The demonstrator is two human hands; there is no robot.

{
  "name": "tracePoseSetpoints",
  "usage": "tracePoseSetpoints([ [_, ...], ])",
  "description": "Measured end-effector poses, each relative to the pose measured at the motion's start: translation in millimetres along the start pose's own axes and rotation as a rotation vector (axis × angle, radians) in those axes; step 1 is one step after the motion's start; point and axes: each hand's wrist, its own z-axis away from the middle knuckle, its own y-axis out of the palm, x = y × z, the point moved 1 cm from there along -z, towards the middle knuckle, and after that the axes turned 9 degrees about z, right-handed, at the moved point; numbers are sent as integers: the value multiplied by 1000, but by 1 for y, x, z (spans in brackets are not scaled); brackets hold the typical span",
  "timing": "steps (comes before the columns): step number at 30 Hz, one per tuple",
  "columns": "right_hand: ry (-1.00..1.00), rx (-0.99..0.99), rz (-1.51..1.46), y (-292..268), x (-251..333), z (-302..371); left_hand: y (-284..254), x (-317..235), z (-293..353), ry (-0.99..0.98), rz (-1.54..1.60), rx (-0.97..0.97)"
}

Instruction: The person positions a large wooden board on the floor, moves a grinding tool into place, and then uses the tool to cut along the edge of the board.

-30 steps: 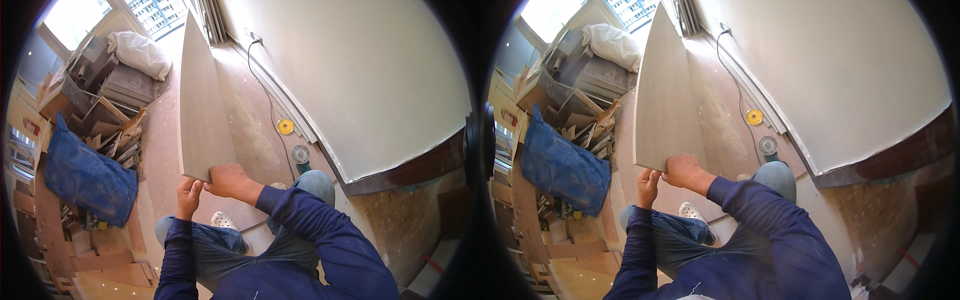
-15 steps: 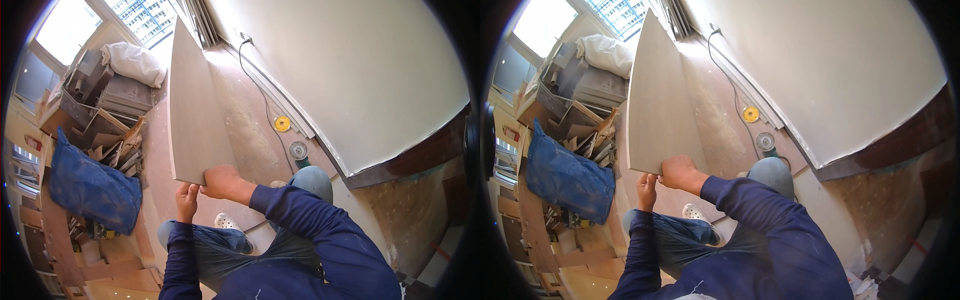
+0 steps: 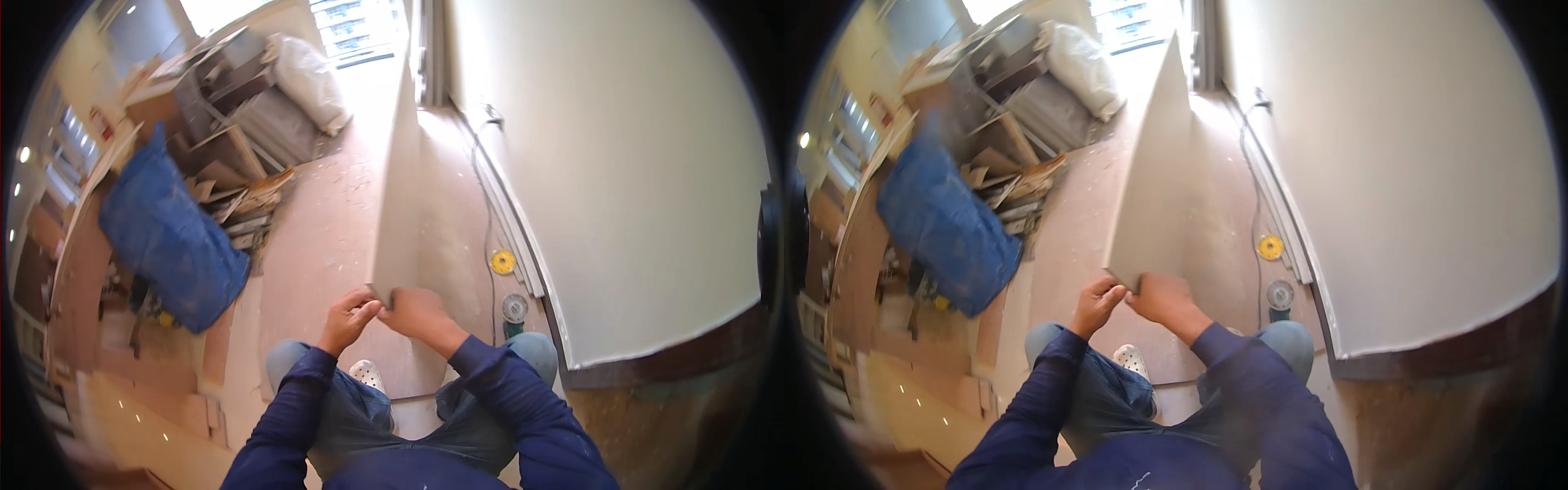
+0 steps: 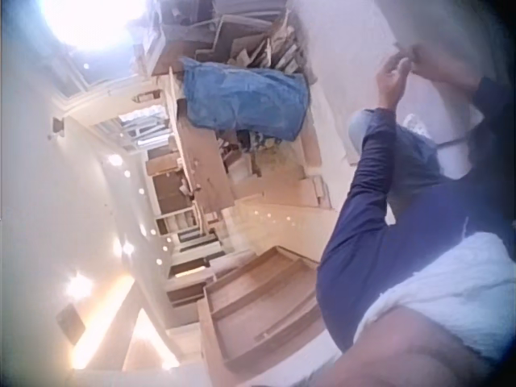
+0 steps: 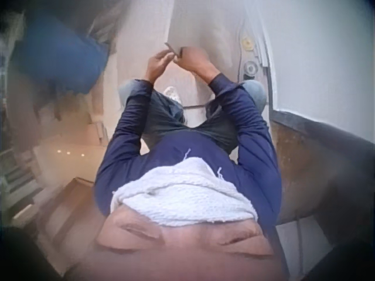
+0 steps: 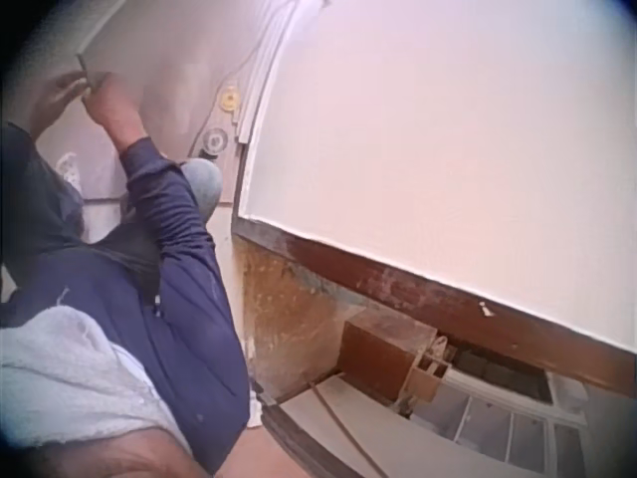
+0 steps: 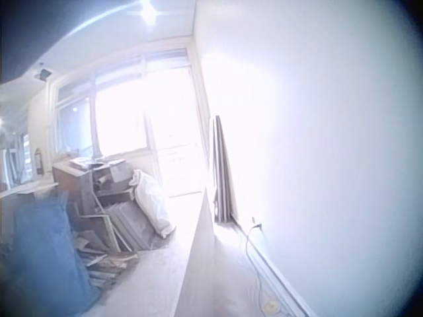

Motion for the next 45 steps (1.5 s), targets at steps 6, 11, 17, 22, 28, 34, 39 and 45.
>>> tracePoseSetpoints([
  [6, 6, -14, 5, 19, -3, -7, -6, -7, 4, 17, 53, -27],
  [11, -5, 17, 23, 8, 7, 1, -10, -12, 6, 87, 63, 3],
  [17, -44, 112, 24, 4, 8, -6, 13, -49, -3, 238, -17, -47],
  [22, -132, 78, -30, -9, -29, -1, 25, -54, -27, 264, -48, -149],
  [28, 367, -275, -487, -81, -53, -26, 26, -52, -36, 253, -49, -147],
  [34, 530, -605, -780, -73, -88, -87, 32, -55, -33, 179, 29, -128],
  [39, 667, -542, -808, -25, -119, -110, 24, -67, -32, 124, -34, -128],
  [45, 1007, -589, -876, 28, -179, -28, 32, -79, -32, -134, -27, -57],
])
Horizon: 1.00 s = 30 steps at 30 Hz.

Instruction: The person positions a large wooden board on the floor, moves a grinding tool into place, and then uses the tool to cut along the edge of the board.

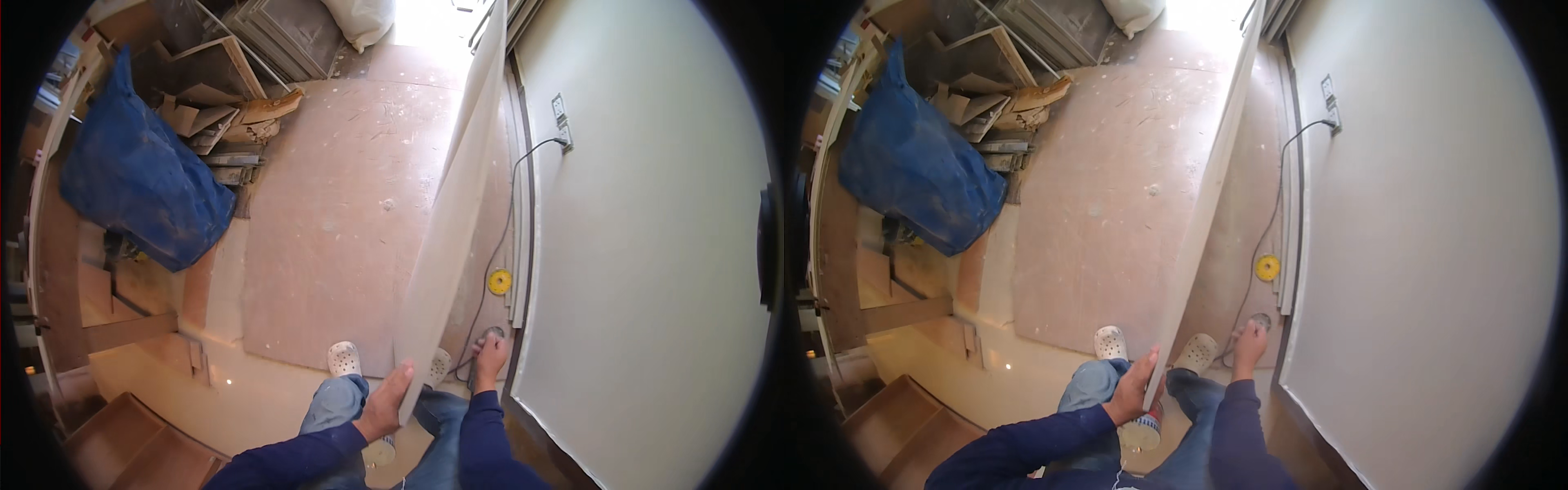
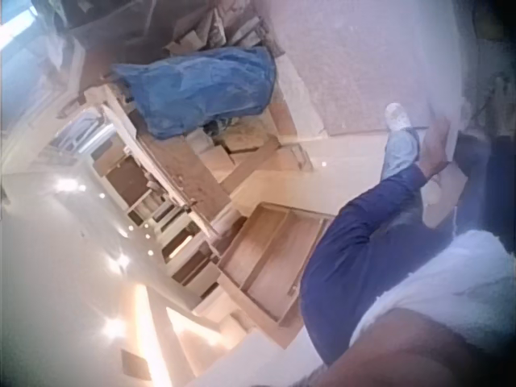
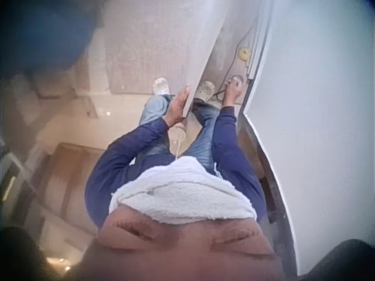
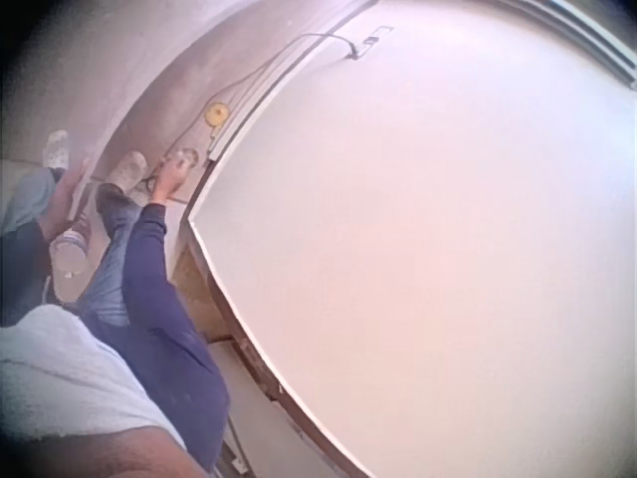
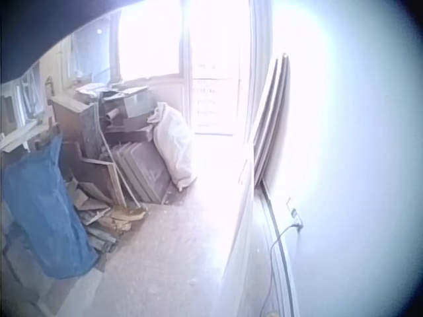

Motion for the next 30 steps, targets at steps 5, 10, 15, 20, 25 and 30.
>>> tracePoseSetpoints([
  [5, 188, 98, 351, -159, -48, 60, -3, -60, -17, -262, -130, -59],
  [10, 561, 494, 653, -281, 30, 155, -10, -89, -4, -626, -171, -270],
  [15, 482, 526, 812, -356, 89, 165, -16, -99, -4, -723, -278, -413],
  [20, 473, 500, 690, -357, 138, 123, -36, -85, -5, -802, -329, -371],
  [25, 333, 539, 728, -309, 216, 54, -50, -86, -26, -895, -390, -357],
  [30, 248, 548, 780, -243, 319, -2, -78, -85, -32, -1032, -441, -384],
])
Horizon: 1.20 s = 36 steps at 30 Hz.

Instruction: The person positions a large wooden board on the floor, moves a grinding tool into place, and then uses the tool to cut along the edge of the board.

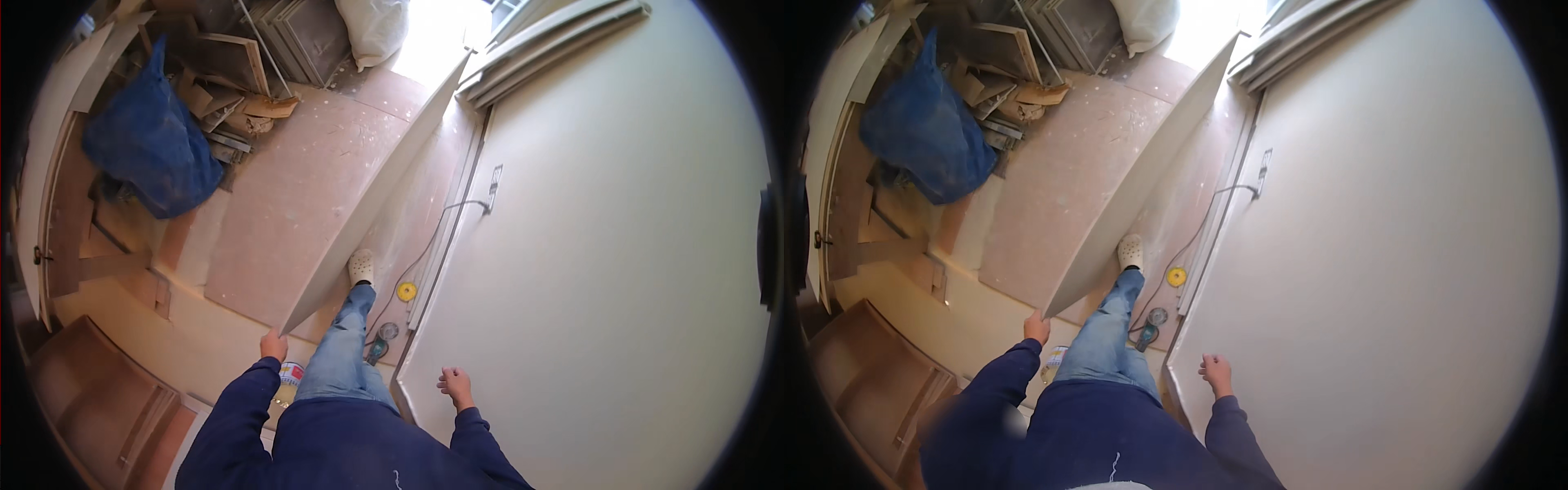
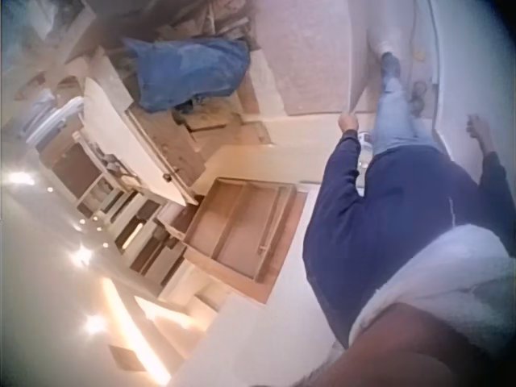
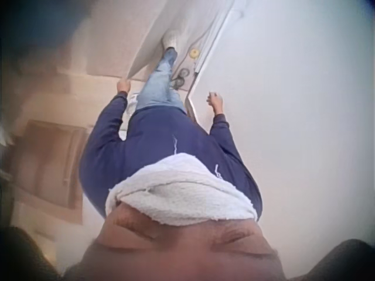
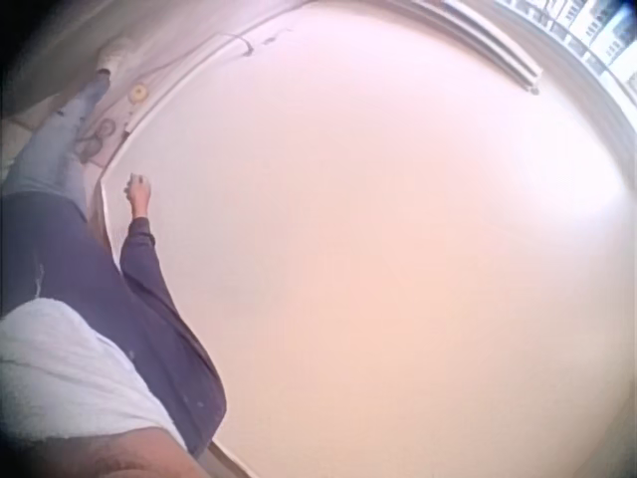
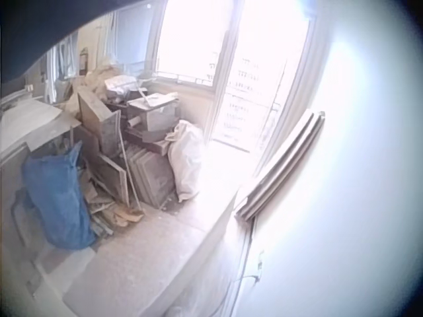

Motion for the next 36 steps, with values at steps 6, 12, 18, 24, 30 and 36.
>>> tracePoseSetpoints([
  [6, -22, 45, 257, -49, 103, -25, -17, -4, -13, -92, -6, -56],
  [12, -30, 66, 358, -88, 199, -57, -15, -9, -6, -216, 28, -23],
  [18, -212, 25, 504, -120, 301, -101, 0, -25, -4, -386, 93, -12],
  [24, -629, -180, 863, -154, 420, -177, 20, -50, 5, -437, 67, -58],
  [30, -1133, -570, 855, -168, 650, -240, 45, -37, 25, -518, -12, -16],
  [36, -1428, -980, 1138, -180, 864, -346, 34, -54, 9, -569, 56, 139],
])
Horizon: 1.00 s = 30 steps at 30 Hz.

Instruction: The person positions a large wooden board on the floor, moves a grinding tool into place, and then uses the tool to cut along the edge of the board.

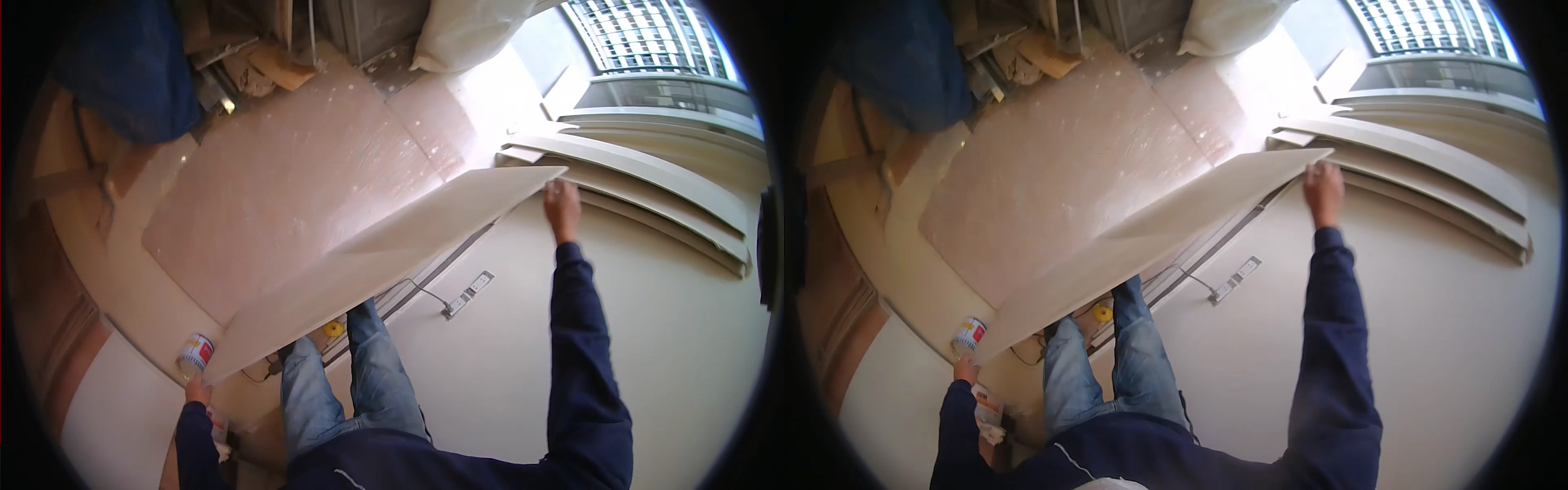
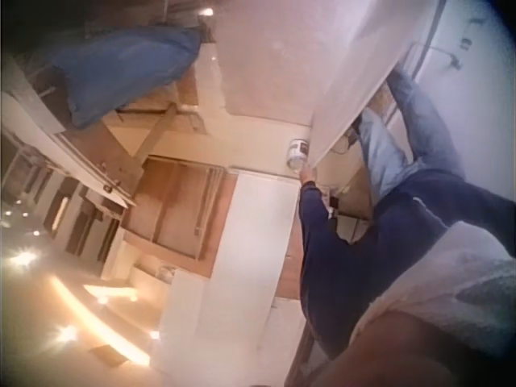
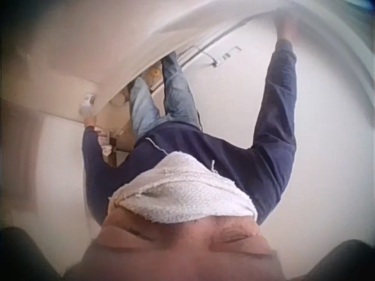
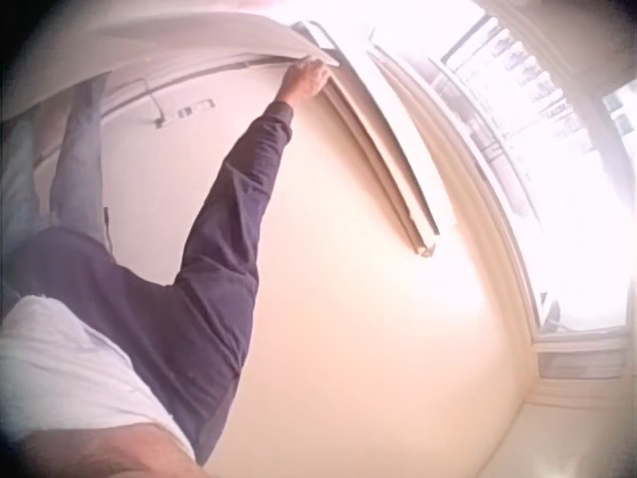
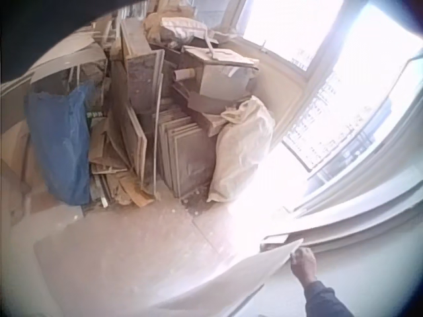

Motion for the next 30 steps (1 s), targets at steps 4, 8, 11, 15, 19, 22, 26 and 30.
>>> tracePoseSetpoints([
  [4, -193, 292, 215, 64, 12, -85, -31, 55, 6, -147, 112, 49],
  [8, -93, 845, 468, 111, 29, -110, -60, 47, -1, -373, 141, 280],
  [11, -294, 1044, 640, 157, -40, -149, -40, -2, -66, -391, -102, 377],
  [15, -336, 990, 719, 162, -25, -150, -22, -62, -81, -584, -270, 374],
  [19, -225, 962, 686, 163, 15, -140, -3, 16, -68, -748, -122, 307],
  [22, -213, 871, 701, 132, 4, -134, 27, 2, -96, -767, 31, 298],
  [26, -346, 841, 628, 146, -14, -102, 43, 41, -45, -629, -62, 198],
  [30, -176, 871, 600, 102, -72, -66, -9, -24, -20, -742, -48, 113],
])
